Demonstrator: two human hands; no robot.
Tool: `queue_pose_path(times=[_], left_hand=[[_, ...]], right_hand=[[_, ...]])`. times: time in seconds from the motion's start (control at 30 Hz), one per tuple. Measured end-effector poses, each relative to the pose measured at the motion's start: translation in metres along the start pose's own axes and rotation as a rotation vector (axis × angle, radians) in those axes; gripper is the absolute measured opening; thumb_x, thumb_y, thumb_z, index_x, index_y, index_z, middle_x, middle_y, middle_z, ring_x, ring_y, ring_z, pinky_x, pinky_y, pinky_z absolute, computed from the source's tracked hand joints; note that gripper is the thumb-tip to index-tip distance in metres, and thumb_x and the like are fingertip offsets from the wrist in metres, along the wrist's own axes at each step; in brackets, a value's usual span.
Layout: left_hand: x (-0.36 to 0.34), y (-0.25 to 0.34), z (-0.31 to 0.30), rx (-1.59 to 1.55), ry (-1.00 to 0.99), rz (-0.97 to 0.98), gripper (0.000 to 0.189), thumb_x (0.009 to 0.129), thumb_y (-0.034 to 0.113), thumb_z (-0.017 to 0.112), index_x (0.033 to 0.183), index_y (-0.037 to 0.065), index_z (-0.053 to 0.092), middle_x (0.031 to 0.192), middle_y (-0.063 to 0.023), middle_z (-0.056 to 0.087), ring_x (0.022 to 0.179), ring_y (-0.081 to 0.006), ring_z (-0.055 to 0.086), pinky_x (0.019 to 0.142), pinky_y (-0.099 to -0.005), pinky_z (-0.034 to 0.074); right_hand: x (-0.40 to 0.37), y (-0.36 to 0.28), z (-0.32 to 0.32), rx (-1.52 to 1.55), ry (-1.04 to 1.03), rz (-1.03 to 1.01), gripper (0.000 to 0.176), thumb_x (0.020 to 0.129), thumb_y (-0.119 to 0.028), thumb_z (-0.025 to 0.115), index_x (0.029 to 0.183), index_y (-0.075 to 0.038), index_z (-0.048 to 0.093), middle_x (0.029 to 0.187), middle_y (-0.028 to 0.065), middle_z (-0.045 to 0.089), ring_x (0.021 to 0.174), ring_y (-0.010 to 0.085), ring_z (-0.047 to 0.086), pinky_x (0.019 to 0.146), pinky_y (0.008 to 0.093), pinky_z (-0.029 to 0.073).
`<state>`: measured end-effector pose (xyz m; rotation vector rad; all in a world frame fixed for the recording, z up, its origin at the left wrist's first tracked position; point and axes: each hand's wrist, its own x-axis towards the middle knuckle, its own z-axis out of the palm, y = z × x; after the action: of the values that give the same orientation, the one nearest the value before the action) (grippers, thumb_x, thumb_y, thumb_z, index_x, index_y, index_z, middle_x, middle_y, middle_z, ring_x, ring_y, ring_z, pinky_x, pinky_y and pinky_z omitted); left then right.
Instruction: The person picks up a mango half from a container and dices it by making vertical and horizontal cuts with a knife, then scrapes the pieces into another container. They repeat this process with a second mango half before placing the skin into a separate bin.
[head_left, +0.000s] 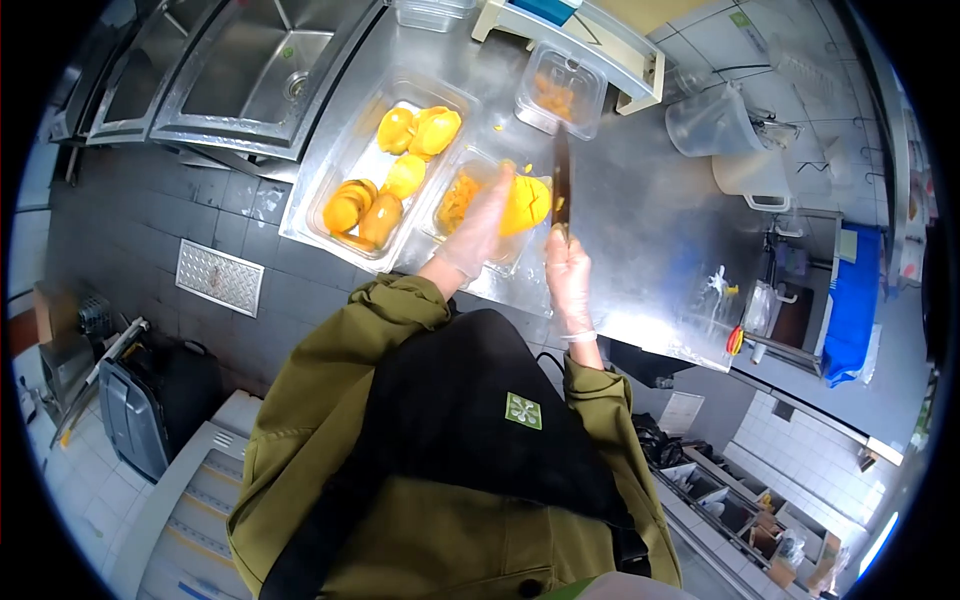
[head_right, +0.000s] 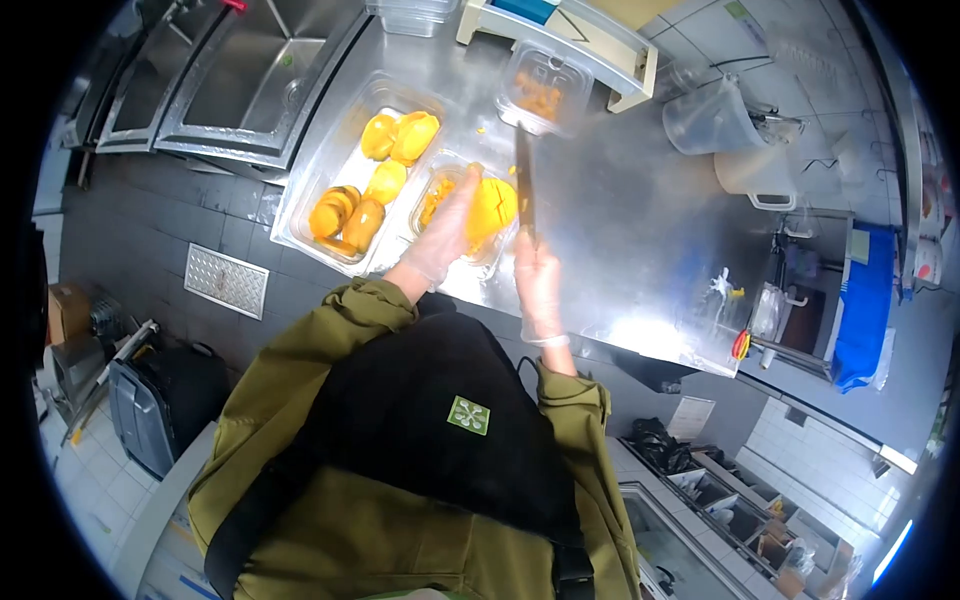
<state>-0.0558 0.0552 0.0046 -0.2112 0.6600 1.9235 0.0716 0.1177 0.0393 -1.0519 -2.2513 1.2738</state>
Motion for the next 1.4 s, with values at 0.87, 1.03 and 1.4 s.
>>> queue_pose_path(times=[0.87,1.03,1.4], left_hand=[[-0.057,0.02,-0.015,0.546,-0.099,0.122,0.027,0.089,0.011,0.052,0.114,0.0,0.051,0.101,-0.0051,0.059,0.09,-0.0119,0.056,0.078,-0.0244,0.046],[-0.068,0.024,-0.008,0.402,0.021,0.113,0.025,0.089,0.013,0.052,0.112,0.001,0.05,0.106,-0.0059,0.057,0.094,-0.0138,0.056,0.084,-0.0277,0.046],[-0.063,0.018,-0.003,0.622,0.12,0.224,0.023,0.091,0.014,0.049,0.111,0.003,0.047,0.104,-0.0048,0.053,0.093,-0.0097,0.052,0.082,-0.0234,0.044]], right_hand=[[0.021,-0.008,0.017,1.518,-0.656,0.916,0.025,0.09,-0.031,0.049,0.073,-0.013,0.045,0.049,-0.0058,0.035,0.037,0.0048,0.033,0.034,0.0193,0.026],[0.012,-0.028,0.0,0.799,-0.331,0.462,0.045,0.093,-0.045,0.034,0.065,-0.011,0.043,0.047,-0.0042,0.032,0.039,0.0066,0.03,0.039,0.0217,0.027],[-0.014,0.004,-0.016,0.352,-0.477,0.357,0.05,0.087,-0.043,0.046,0.069,0.002,0.056,0.062,0.0,0.048,0.06,0.0088,0.044,0.058,0.0254,0.039]])
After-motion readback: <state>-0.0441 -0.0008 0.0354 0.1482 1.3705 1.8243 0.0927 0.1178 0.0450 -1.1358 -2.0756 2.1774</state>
